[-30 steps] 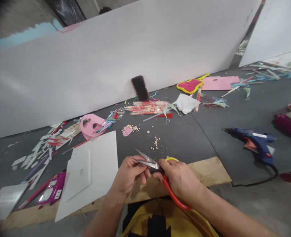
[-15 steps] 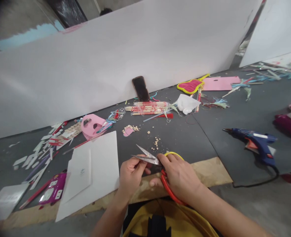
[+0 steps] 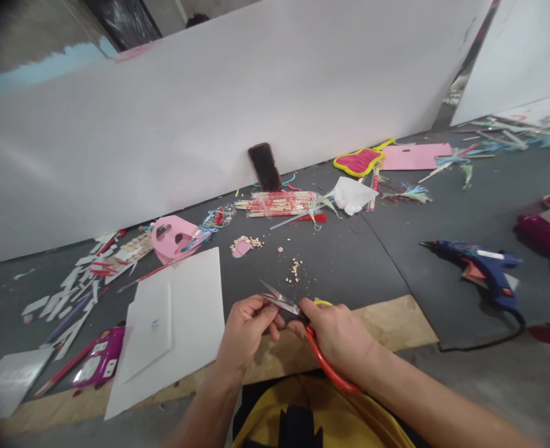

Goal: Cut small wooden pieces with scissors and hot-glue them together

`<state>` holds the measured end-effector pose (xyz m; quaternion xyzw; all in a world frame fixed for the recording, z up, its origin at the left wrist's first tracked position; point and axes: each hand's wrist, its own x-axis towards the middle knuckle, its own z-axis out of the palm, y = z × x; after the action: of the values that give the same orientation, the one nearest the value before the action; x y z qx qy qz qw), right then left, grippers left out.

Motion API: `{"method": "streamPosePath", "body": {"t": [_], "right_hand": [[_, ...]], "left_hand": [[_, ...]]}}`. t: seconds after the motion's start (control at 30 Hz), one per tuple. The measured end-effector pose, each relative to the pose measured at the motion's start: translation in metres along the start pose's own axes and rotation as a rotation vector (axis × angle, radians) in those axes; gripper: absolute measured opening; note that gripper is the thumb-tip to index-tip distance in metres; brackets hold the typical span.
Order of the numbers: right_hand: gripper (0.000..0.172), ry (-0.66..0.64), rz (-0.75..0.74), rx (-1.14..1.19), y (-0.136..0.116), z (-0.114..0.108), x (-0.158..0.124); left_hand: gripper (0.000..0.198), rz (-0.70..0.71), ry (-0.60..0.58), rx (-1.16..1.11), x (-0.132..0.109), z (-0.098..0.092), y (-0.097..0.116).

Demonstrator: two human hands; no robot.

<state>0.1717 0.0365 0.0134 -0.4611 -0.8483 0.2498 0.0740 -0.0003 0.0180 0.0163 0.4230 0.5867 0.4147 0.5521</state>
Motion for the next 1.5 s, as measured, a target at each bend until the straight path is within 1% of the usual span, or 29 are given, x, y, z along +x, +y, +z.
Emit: {"method": "streamPosePath", "body": {"t": [0.13, 0.27, 0.43, 0.57, 0.67, 0.7, 0.77, 0.83, 0.9, 0.97, 1.03, 1.13, 1.2, 1.27, 1.33, 1.4, 1.5], "right_hand": [[0.021, -0.092, 0.043, 0.013, -0.002, -0.004, 0.002], [0.023, -0.108, 0.064, -0.037, -0.002, -0.006, 0.007], [0.034, -0.135, 0.066, 0.054, -0.002, -0.005, 0.013], [0.032, -0.127, 0.093, -0.131, 0.002, -0.01, 0.016], [0.035, -0.064, 0.103, -0.204, 0.011, -0.016, 0.016], [0.036, -0.044, 0.116, -0.209, 0.016, -0.018, 0.015], [0.035, 0.011, 0.159, -0.198, 0.027, -0.02, 0.013], [0.035, 0.094, 0.193, -0.158, 0.039, -0.02, 0.01], [0.038, 0.169, 0.213, -0.08, 0.051, -0.02, 0.008], [0.04, 0.229, 0.235, 0.042, 0.061, -0.018, 0.007], [0.041, 0.306, 0.255, 0.196, 0.07, -0.014, 0.006], [0.045, 0.501, 0.254, 0.415, 0.081, -0.004, 0.004], [0.046, 0.612, 0.214, 0.496, 0.087, 0.003, 0.002], [0.042, 0.654, 0.163, 0.471, 0.089, 0.011, -0.001], [0.036, 0.664, 0.102, 0.353, 0.089, 0.017, -0.004], [0.033, 0.674, 0.029, 0.223, 0.087, 0.02, -0.006], [0.032, 0.678, -0.038, 0.133, 0.085, 0.023, -0.005]], "left_hand": [[0.021, -0.003, -0.016, -0.02, 0.005, -0.001, -0.006], [0.023, -0.013, -0.001, -0.081, 0.012, -0.001, -0.015], [0.026, -0.012, 0.012, -0.166, 0.017, 0.004, -0.02], [0.028, -0.037, 0.007, -0.11, 0.017, 0.001, -0.019], [0.028, -0.025, 0.02, 0.101, 0.019, -0.011, -0.02], [0.027, 0.002, 0.044, 0.218, 0.02, -0.017, -0.021], [0.025, 0.088, 0.131, 0.499, 0.022, -0.028, -0.022], [0.022, 0.17, 0.201, 0.783, 0.026, -0.039, -0.021], [0.019, 0.174, 0.213, 0.97, 0.029, -0.046, -0.019], [0.019, 0.141, 0.183, 1.048, 0.034, -0.052, -0.015], [0.021, 0.125, 0.183, 1.101, 0.042, -0.059, -0.009], [0.021, 0.086, 0.295, 1.198, 0.06, -0.074, -0.002], [0.021, 0.053, 0.35, 1.227, 0.075, -0.083, 0.0], [0.018, 0.023, 0.36, 1.258, 0.09, -0.09, 0.0], [0.014, 0.002, 0.357, 1.288, 0.1, -0.092, -0.001], [0.013, -0.009, 0.342, 1.32, 0.107, -0.09, -0.002], [0.014, -0.017, 0.305, 1.361, 0.11, -0.087, 0.0]]}}
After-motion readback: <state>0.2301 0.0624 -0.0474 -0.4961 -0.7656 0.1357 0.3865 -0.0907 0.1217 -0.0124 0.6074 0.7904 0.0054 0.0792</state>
